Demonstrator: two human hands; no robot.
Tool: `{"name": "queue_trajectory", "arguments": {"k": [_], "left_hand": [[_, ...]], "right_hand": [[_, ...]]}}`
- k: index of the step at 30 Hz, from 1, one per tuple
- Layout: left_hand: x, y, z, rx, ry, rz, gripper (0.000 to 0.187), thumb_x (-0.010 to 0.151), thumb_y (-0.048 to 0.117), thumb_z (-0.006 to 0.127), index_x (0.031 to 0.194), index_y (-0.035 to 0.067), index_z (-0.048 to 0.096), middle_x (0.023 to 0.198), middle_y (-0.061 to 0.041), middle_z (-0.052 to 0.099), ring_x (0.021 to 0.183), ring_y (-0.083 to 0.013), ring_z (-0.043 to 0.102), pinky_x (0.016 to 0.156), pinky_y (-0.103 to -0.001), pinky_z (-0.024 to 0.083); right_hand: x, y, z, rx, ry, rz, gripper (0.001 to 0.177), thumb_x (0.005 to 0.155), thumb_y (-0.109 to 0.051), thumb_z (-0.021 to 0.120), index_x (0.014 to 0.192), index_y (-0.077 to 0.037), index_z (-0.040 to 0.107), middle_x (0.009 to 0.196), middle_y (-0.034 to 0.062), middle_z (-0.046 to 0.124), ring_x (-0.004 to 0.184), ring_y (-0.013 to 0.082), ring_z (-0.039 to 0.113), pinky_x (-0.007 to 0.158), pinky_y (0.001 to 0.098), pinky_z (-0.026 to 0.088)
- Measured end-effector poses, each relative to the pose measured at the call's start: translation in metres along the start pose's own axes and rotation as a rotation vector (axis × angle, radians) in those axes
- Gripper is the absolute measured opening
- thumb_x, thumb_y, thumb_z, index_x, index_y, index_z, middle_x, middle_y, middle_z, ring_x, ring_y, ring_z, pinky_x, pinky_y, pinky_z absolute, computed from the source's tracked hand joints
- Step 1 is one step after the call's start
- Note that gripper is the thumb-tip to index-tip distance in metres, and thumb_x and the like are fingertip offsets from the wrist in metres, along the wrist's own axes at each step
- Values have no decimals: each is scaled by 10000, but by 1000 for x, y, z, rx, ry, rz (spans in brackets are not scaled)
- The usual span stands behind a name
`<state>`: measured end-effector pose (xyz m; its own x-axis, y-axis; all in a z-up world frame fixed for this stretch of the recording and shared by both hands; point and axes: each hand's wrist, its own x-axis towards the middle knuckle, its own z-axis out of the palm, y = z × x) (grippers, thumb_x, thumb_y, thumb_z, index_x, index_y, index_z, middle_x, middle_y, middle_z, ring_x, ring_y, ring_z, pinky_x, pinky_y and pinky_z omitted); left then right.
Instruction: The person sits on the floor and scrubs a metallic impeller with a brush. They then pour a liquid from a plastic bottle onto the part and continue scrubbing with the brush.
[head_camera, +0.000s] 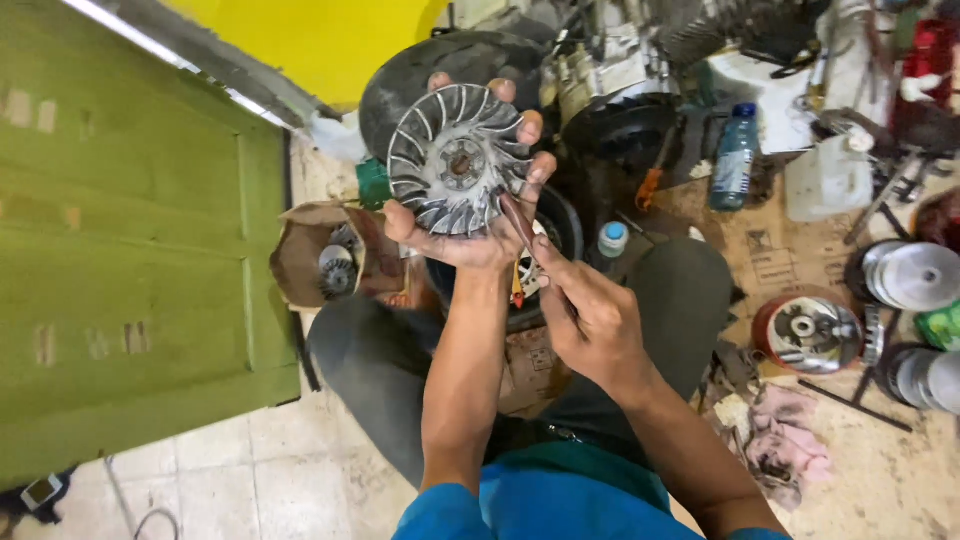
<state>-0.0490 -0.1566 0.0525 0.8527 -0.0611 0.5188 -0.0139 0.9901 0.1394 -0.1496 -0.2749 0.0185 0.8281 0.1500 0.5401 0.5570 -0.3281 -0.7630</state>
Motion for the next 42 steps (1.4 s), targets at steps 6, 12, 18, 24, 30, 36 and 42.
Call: {"name": "queue_trajectory", "arguments": {"k": [6,12,18,24,30,36,42], "left_hand": [[13,18,-5,-85,49,-20,846,800,533,731,1482,161,395,1350,-215,423,1077,-322,456,804,-395,450],[42,52,-27,-213,-89,-90,753,881,475,698,1488,125,421,1390,-203,442,1126,-337,481,853,-411,437],[72,87,-50,-156,35,-80,871,801,499,734,1504,142,363,1352,-221,444,1061,-322,484,775,-396,446],[94,112,-107,-175,86,-52,865,801,558,684,1488,162,338,1360,-206,429,1058,-311,441,772,-399,449],[90,129,-143,-259,156,-31,831,825,537,674,1484,133,369,1339,-237,452,1034,-330,476,722,-393,463],[56,129,-168,-265,211,-28,853,839,597,626,1507,138,360,1342,-226,469,1021,-319,492,732,-361,456],[37,118,-164,-302,139,-27,786,903,615,589,1508,163,369,1378,-203,448,1066,-307,478,765,-377,416]], "right_hand": [[14,-14,11,-138,-45,-3,448,942,22,567,1382,-28,497,846,113,632,631,209,561,553,337,467],[39,-8,48,-165,-13,-61,438,992,40,523,1419,-39,463,715,34,519,551,132,356,514,315,294],[88,-3,94,-152,33,-69,450,1019,40,502,1453,-39,414,694,45,430,588,166,363,558,339,337],[109,23,131,-163,-9,13,490,982,43,520,1449,-65,420,708,70,506,603,191,476,575,347,395],[117,36,160,-62,8,236,336,935,25,534,1269,43,565,1271,206,610,1192,301,618,1040,380,504],[103,33,163,-240,-134,209,344,981,-45,518,1320,14,526,1247,195,626,1111,325,651,878,405,585],[86,34,185,-373,-19,75,436,990,100,519,1411,18,442,1013,210,666,763,276,621,671,384,508]]}}
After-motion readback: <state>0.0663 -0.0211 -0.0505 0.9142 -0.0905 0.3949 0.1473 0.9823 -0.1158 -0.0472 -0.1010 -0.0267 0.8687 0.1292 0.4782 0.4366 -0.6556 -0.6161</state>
